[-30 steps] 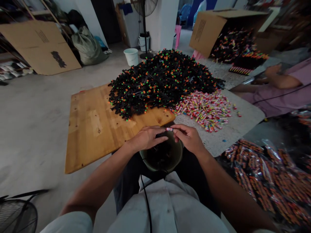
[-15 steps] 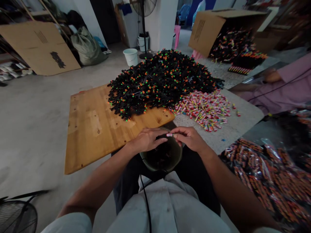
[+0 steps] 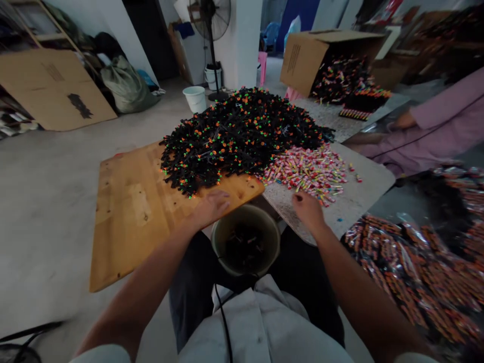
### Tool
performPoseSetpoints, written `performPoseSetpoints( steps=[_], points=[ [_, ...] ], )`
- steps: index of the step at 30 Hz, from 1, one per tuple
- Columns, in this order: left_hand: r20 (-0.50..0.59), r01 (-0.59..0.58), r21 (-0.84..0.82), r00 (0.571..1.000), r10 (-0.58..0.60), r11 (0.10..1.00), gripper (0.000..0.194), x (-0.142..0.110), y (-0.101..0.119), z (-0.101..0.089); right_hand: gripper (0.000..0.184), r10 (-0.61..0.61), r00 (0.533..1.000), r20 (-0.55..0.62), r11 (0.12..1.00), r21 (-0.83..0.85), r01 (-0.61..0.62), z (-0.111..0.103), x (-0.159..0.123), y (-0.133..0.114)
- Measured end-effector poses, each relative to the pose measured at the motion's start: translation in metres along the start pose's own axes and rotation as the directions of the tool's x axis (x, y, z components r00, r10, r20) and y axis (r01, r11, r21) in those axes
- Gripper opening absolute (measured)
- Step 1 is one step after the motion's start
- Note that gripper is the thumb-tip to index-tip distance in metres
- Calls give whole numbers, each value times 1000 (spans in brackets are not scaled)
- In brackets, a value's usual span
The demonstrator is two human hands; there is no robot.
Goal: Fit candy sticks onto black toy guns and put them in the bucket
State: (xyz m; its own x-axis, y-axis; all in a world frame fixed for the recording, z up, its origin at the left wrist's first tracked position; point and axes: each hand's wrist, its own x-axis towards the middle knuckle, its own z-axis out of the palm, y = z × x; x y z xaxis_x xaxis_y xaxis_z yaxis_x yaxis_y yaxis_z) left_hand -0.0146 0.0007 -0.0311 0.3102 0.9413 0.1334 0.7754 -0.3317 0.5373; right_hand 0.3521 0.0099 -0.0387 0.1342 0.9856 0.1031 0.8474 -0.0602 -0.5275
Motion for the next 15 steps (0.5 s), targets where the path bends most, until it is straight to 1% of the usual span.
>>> performPoseSetpoints(
  steps=[1, 2, 3, 4, 6, 8, 11, 13, 15],
  points=[
    [-57, 56, 48, 997, -53, 997, 31, 7, -11, -5, 33, 68, 995, -67, 991, -107, -75, -3, 11, 7],
    [-106, 118, 101, 989, -107, 988, 33, 13, -20, -10, 36, 127, 986, -108, 972, -186, -145, -5, 20, 13],
    [-139, 182, 160, 977, -160, 970, 35, 18, -28, -15, 41, 174, 977, -120, 949, -243, -199, -7, 27, 18],
    [-154, 237, 220, 966, -206, 946, 39, 23, -35, -20, 44, 206, 973, -107, 931, -285, -229, -8, 33, 22],
    [-152, 319, 335, 947, -283, 887, 46, 30, -43, -26, 47, 224, 974, -45, 910, -348, -225, -8, 38, 27],
    [-105, 339, 397, 940, -324, 853, 50, 35, -47, -29, 44, 197, 980, 8, 905, -387, -179, -7, 37, 30],
    [-40, 329, 420, 938, -345, 846, 49, 41, -50, -31, 39, 163, 987, -3, 908, -391, -151, -6, 32, 33],
    [-40, 329, 403, 939, -343, 854, 44, 44, -51, -34, 37, 167, 985, -52, 924, -340, -175, -6, 30, 34],
    [-94, 327, 340, 945, -315, 882, 38, 43, -52, -39, 35, 166, 979, -120, 952, -240, -190, -7, 29, 36]
  ],
)
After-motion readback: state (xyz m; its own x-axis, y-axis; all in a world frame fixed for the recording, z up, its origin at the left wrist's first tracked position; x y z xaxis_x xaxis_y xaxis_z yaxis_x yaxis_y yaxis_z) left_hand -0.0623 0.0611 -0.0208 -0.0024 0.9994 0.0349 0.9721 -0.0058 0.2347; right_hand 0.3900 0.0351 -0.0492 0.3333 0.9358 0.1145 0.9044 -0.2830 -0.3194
